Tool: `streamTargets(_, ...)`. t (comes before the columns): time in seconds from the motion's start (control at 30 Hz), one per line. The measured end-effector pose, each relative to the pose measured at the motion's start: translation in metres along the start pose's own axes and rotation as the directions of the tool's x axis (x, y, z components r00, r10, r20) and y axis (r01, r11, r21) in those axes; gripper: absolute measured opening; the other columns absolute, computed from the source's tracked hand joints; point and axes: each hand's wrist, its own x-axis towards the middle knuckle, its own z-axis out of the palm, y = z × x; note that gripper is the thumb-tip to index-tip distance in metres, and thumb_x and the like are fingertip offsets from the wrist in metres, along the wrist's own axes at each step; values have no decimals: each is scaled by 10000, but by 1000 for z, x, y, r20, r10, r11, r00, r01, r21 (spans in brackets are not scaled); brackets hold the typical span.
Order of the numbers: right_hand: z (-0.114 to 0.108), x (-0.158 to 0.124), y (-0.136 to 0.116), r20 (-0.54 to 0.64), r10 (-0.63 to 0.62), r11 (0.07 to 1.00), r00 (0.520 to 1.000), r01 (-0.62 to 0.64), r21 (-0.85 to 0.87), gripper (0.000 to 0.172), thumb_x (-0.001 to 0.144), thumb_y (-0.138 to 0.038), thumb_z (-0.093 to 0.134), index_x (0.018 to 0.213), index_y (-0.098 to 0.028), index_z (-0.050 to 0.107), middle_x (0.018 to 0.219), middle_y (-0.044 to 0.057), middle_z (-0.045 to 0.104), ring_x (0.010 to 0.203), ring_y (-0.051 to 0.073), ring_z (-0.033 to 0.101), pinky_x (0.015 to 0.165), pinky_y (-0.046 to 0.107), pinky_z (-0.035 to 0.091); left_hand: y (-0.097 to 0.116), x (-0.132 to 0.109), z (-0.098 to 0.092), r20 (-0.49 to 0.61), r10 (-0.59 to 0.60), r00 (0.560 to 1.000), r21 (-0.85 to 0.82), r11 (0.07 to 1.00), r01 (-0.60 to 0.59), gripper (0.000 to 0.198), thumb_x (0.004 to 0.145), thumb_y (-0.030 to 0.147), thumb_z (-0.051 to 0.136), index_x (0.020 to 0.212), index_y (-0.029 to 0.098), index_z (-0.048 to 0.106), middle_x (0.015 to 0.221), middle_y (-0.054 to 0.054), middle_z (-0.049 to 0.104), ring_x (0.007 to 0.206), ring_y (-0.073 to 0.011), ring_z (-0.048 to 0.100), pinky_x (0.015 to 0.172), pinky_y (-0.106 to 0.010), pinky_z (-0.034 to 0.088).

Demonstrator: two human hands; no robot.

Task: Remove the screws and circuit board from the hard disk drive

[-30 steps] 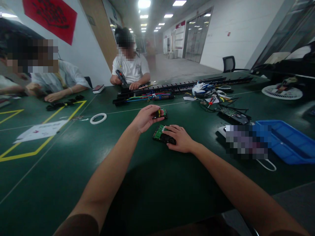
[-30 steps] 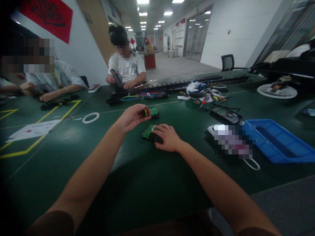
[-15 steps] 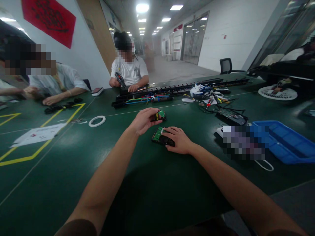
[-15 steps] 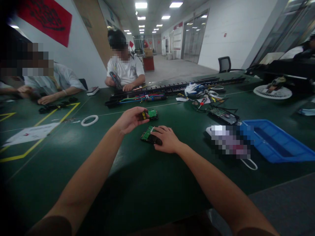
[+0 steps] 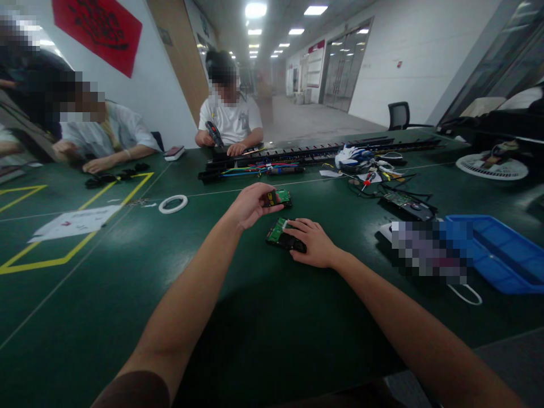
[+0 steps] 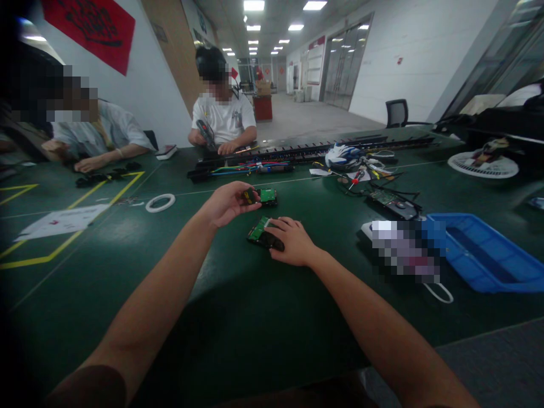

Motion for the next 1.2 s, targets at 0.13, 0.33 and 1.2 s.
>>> streamTargets(0.13,2,0,1,-11,1,1000,1000,-1,1,719,865,-469,691,1546,-295,540,1653,89,468,1519,411,344,1172,627,322,0,0,1,9,8,1000,22,1000,-9,57,875,209,716,881,153,716,890,-97,707,881,-218,707,980,-517,618)
streamTargets(0.33,3,1,1,-13,-5,1000,1000,5,10,715,869,-474,688,1543,-286,544,1648,96,473,1510,415,354,1165,623,332,1,-2,3,5,55,998,35,998,-55,65,899,200,674,914,169,729,903,-88,706,896,-213,708,976,-503,617)
streamTargets(1.2,3,2,1,-1,5,1000,1000,-5,8,709,878,-485,679,1546,-296,538,1654,91,466,1517,414,343,1161,634,331,1,-7,11,-53,55,997,75,996,-51,134,934,203,750,854,156,654,859,-53,677,818,-172,687,862,-439,645)
